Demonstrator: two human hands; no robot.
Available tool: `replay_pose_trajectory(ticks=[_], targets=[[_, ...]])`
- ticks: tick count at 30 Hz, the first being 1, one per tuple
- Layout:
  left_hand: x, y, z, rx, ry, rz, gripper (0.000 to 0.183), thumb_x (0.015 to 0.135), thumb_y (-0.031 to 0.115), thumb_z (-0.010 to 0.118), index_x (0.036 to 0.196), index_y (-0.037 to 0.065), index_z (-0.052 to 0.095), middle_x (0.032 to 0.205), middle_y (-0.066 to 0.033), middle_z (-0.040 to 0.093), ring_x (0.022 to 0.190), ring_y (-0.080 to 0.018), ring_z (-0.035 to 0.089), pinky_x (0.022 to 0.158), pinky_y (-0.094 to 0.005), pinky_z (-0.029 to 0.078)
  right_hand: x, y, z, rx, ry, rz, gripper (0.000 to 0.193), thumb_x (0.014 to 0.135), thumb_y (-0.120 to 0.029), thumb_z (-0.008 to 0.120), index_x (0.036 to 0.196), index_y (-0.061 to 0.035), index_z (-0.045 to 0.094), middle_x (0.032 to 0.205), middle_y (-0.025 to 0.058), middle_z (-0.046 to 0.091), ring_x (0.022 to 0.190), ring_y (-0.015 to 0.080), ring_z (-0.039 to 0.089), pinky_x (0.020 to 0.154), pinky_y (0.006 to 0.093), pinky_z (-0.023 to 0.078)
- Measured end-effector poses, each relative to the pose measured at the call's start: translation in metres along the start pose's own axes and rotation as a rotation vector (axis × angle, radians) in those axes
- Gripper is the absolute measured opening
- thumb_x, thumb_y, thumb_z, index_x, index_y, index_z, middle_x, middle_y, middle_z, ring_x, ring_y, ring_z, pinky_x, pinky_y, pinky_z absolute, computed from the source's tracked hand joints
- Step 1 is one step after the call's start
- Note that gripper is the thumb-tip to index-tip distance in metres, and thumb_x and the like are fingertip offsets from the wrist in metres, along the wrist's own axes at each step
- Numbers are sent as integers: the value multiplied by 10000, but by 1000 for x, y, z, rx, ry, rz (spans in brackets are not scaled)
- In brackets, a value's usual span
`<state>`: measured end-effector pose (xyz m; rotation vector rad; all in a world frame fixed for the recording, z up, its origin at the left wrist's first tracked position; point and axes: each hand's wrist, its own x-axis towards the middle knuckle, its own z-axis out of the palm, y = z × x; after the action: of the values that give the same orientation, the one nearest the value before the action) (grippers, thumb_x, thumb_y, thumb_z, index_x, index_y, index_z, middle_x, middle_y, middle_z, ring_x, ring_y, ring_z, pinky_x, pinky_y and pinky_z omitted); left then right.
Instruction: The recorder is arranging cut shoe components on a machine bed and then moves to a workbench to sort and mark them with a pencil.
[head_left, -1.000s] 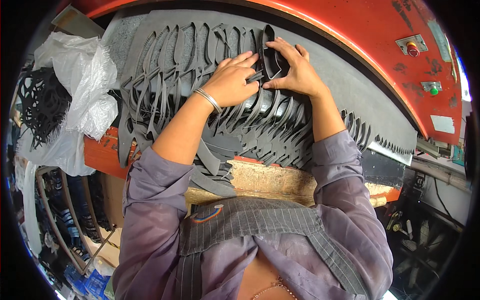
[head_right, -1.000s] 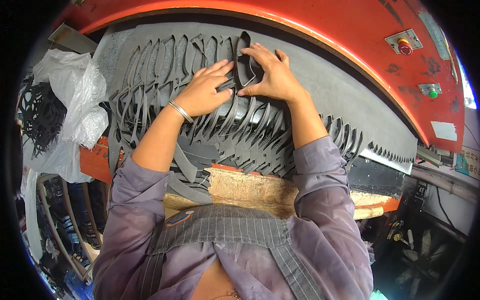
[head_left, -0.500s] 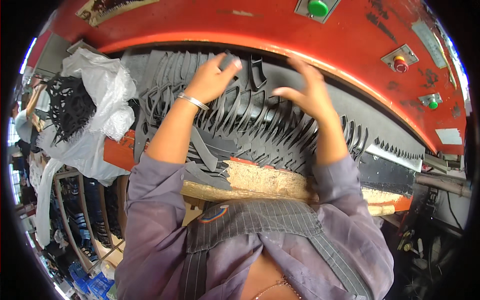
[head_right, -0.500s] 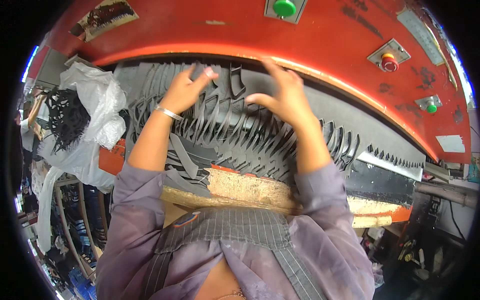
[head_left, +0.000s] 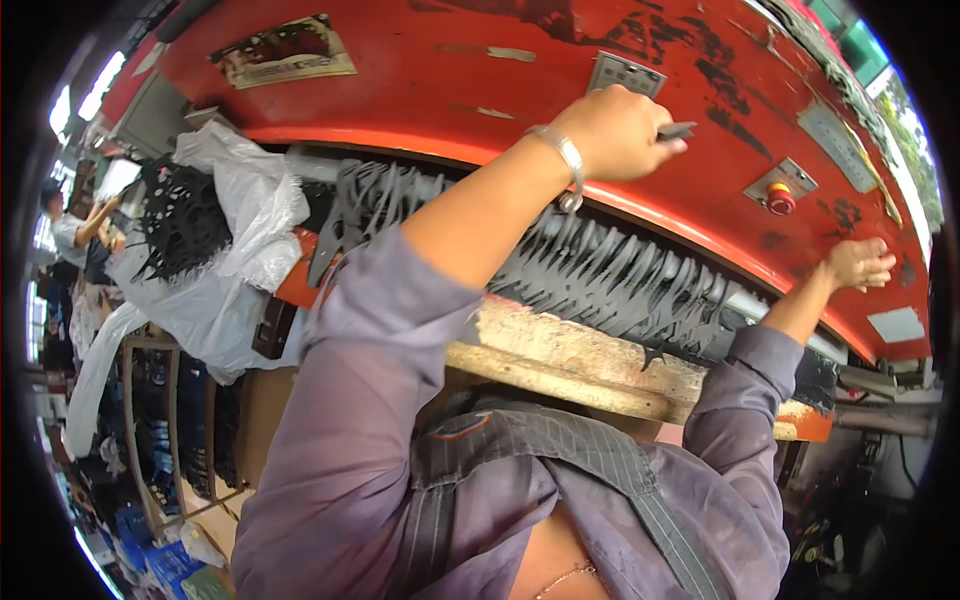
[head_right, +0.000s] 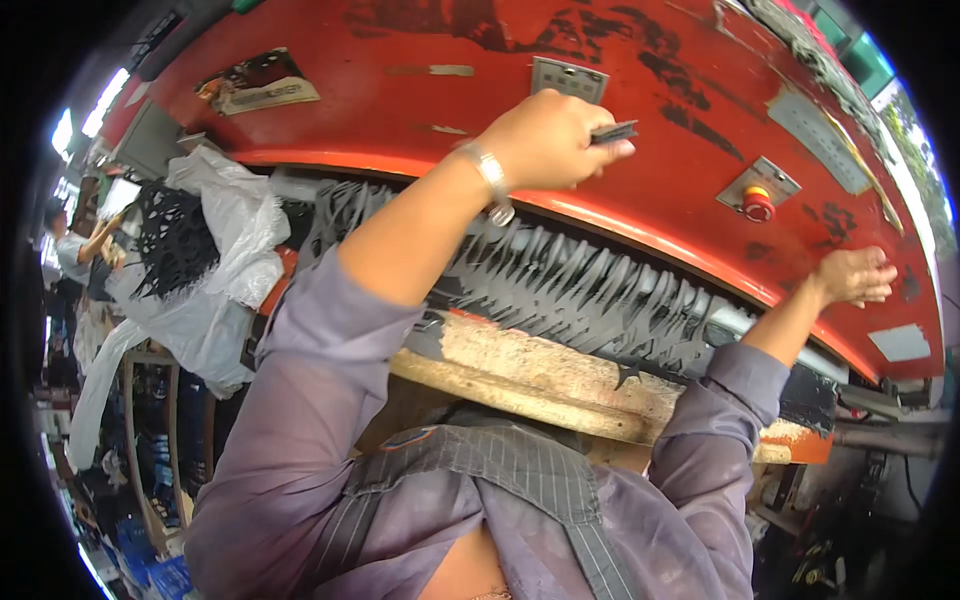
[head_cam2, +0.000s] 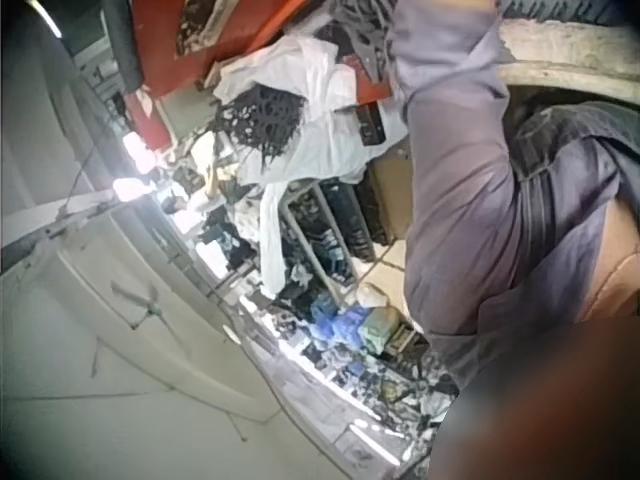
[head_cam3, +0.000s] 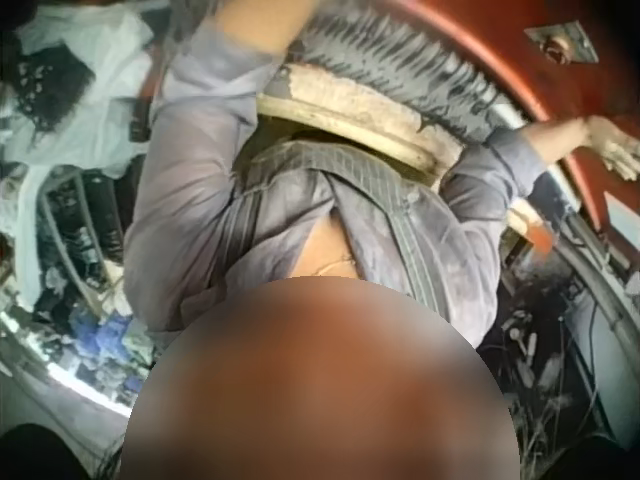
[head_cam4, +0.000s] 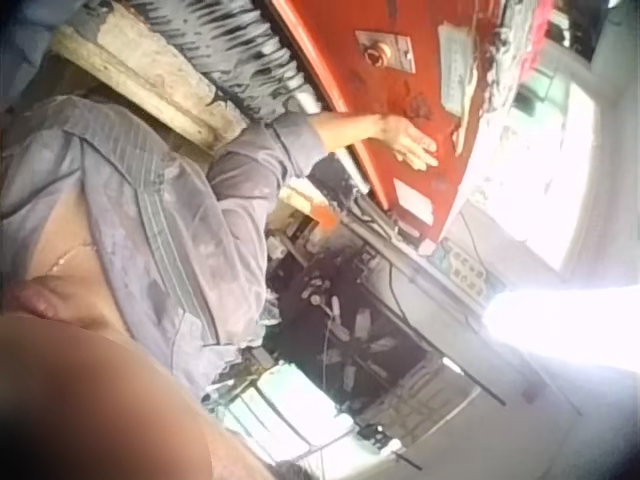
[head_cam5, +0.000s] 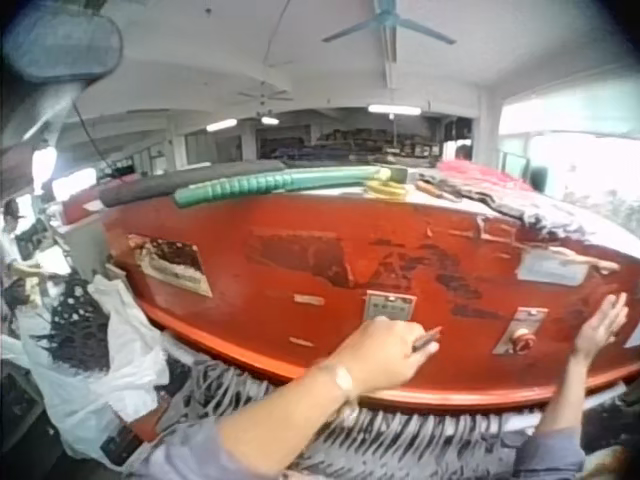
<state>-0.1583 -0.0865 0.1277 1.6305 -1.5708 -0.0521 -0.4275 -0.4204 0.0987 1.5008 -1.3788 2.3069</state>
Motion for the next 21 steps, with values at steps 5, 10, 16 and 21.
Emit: replay_pose_trajectory(ticks=[5, 10, 16, 21], targets=[[-35, -11, 19, 211, 100, -62, 376, 870, 424, 556, 783, 65, 626, 705, -178, 625, 702, -388, 619, 638, -466, 495, 10, 34, -48, 134, -86, -672, 635, 964, -466, 408, 1332, 51, 392, 1385, 285, 359, 1294, 432, 315, 1094, 505, 253], [-132, -40, -4, -13, 141, -428, 310, 849, 340, 627, 930, 41, 619, 850, -190, 653, 825, -364, 637, 717, -420, 494, -130, -1, -125, 361, -708, -47, 431, 966, -174, 457, 1325, 60, 415, 1363, 193, 420, 1247, 293, 425, 1076, 390, 289], [-232, -64, -93, 378, 414, -474, 388, 846, 363, 613, 1026, 20, 634, 995, -206, 643, 946, -371, 610, 847, -430, 475, -257, -107, -243, 400, -1855, -469, 483, 765, -293, 707, 1142, -15, 586, 1052, 171, 592, 998, 326, 541, 884, 379, 439], [-261, -58, -136, 374, 714, -596, 384, 781, 349, 640, 961, 11, 662, 873, -204, 645, 808, -340, 617, 733, -404, 480, -289, -155, -269, 128, -1761, -690, 410, 625, -272, 800, 908, -39, 617, 873, 157, 581, 861, 334, 570, 744, 412, 479]])
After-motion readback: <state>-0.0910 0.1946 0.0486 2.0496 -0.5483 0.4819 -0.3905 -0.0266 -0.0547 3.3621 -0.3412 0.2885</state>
